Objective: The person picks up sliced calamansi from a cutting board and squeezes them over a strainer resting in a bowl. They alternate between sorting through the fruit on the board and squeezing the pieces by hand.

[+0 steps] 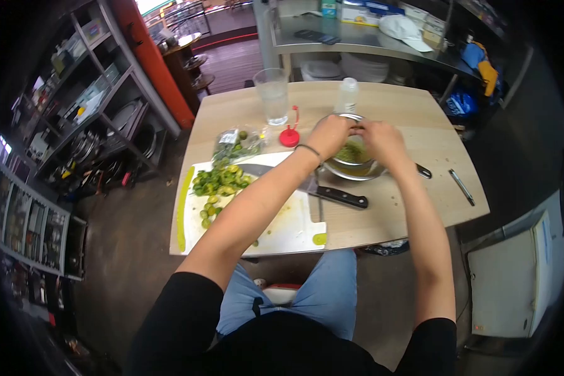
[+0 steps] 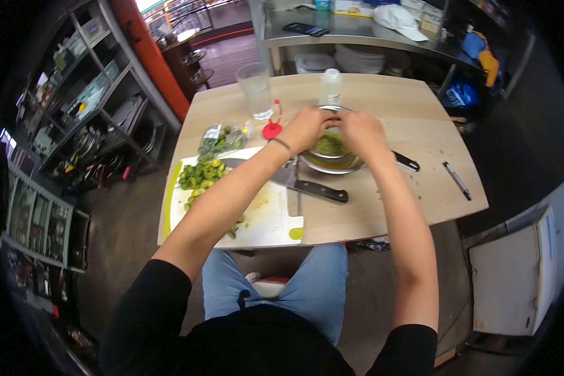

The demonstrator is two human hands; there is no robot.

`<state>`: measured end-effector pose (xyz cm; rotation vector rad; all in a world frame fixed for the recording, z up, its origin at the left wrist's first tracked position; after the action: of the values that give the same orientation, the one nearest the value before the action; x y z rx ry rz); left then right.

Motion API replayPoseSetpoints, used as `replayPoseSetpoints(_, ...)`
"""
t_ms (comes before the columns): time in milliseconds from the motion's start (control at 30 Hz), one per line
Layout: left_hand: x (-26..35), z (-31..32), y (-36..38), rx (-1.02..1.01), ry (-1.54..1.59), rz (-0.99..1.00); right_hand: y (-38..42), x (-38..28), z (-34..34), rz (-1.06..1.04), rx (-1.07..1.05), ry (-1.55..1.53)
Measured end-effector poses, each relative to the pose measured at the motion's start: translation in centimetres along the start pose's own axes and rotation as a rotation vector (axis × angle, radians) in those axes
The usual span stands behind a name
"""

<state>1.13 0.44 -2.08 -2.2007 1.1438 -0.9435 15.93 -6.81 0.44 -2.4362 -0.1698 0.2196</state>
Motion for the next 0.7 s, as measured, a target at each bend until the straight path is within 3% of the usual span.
replayPoseSetpoints(67,0.3,-1.7,0.2,-0.068,0.044,-0.004,0.1,-0.4,-0.5,0.005,-0.047,-0.039)
replayPoseSetpoints(233,-0.7,-9.9,1.5,0.051,0.127,-0.099,-1.1,-4.5,-2.1,0.023,-0.031,-0.189)
replayPoseSetpoints(300,-2.0,-13.7,3.6,0.015,0.078,-0.141,-0.8,-7.4,-0.9,-0.071,-0.147,-0.386)
replayPoseSetpoints(433,-3.5,-18.0,10.8,-0.243,-0.108,-0.201,0.5,-14.6,3.1,-0.243,-0.413,-0.409)
replayPoseSetpoints(533,-4.2,-19.5,14.8,-0.263,-0.104,-0.293,0.8,-19.0,5.4,-0.259,-0.444,-0.439)
replayPoseSetpoints(633,-5.7,-20.2,17.2,-0.077,-0.177,-0.265,0.5,-21.5,7.6,-0.254,-0.408,-0.529)
replayPoseSetpoints(700,-6.2,-20.7,17.8,-0.072,-0.158,-0.336,0.0,-21.7,7.9,-0.242,-0.487,-0.526)
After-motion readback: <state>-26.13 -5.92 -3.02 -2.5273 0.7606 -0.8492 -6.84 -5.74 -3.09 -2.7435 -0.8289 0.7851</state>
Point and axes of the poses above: each hand's wrist, its own y-axis away from the middle knuckle, its own z-axis out of the palm, x = y × z, the point moved 1 cm from there along -y, towards the middle knuckle, and after that the axes turned 14 degrees about x, right-handed, at the moved point
